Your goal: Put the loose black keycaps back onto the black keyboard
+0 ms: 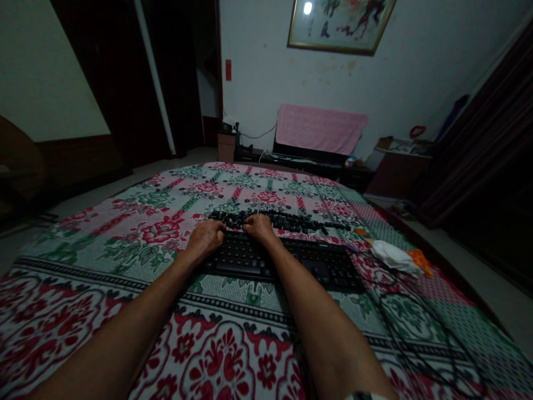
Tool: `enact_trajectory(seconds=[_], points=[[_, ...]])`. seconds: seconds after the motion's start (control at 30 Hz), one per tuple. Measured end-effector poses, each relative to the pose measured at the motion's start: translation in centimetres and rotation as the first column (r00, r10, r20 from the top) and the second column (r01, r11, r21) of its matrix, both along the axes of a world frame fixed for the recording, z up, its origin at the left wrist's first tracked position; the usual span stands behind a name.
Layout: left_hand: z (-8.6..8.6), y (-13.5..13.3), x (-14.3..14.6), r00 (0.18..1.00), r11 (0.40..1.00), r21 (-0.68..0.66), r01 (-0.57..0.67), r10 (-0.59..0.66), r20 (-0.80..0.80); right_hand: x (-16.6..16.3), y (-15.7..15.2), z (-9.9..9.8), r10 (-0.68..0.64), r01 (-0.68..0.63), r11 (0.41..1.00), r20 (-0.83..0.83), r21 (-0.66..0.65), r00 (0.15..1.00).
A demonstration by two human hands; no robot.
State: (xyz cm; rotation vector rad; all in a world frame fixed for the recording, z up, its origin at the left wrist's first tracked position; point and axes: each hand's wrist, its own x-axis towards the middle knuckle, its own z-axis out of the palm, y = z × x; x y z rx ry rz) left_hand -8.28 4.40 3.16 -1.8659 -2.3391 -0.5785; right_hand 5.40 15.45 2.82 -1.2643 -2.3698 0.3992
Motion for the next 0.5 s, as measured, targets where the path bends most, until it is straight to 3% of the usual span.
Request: enact_trajectory(seconds=[0.5], points=[[0.0,-0.13,0.12,1.0,1.0,0.017,0.003,-0.003,-0.015,-0.11,0.19,0.19,-0.027,0.029,0.999,0.058,-0.027,0.998]])
